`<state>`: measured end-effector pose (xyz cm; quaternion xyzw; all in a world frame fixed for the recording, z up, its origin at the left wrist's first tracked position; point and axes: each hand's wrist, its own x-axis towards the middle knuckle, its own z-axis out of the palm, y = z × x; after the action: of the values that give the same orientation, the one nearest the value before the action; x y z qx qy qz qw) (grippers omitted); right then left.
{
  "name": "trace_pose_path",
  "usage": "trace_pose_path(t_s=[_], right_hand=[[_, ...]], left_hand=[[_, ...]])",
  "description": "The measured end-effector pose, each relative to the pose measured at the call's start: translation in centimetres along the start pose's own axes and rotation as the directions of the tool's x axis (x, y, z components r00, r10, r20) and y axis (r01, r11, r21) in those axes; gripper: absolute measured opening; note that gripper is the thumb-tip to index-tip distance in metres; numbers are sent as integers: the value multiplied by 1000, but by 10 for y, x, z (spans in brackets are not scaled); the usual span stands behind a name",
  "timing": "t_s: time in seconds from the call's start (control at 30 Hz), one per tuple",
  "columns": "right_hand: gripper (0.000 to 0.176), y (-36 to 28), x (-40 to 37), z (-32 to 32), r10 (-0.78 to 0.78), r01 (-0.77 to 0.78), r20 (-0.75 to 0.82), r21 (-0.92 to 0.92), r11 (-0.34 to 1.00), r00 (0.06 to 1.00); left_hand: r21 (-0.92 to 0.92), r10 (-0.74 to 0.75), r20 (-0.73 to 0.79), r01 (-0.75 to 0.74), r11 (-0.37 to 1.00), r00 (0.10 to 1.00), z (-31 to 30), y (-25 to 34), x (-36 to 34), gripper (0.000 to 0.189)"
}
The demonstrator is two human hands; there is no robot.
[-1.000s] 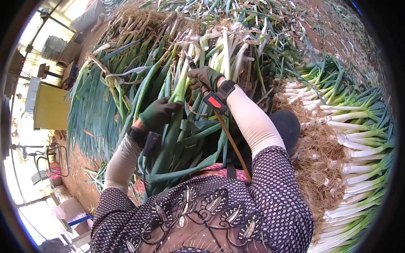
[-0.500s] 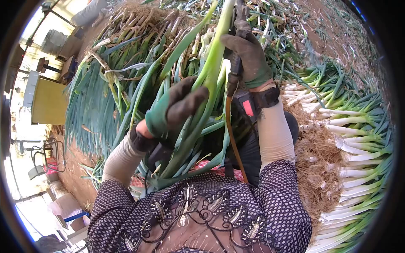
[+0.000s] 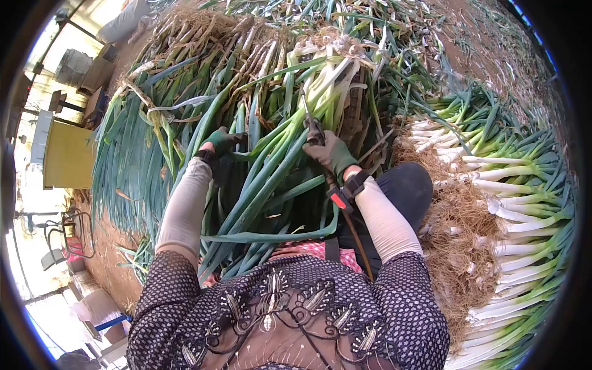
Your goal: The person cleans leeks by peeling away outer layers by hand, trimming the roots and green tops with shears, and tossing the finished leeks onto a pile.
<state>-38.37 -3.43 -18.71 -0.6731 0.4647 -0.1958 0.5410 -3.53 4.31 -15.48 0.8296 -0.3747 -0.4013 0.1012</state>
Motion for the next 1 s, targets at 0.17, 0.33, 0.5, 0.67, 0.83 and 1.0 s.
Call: trace_pose_path(t_s=[0.17,0.33,0.5,0.67,0.83,1.0], right_hand=[[72,-20,-22,-5,-57,57,14,-73,996,998],[99,-25,-40,-7,-29,24,-5,-417,909,1000],[68,-45,-47,-10,-69,68,46,5,998,997],[52,-112,-87,-3,-64,-36,258,366,930,964],[38,-162,-104,-2,72,-274,474,373,887,878],[22,-154,-73,5,180,-357,459,336,871,870]], left_hand=[[47,32,98,-37,998,995,-24,12,11,89],[-269,529,-142,-547,793,836,-55,44,-45,64],[40,288,20,-289,957,957,-41,33,-30,30],[138,468,-32,-460,877,883,-19,22,-12,42],[25,375,-51,-374,927,926,-11,55,-39,88],[2,323,-105,-324,946,941,-14,75,-70,90]])
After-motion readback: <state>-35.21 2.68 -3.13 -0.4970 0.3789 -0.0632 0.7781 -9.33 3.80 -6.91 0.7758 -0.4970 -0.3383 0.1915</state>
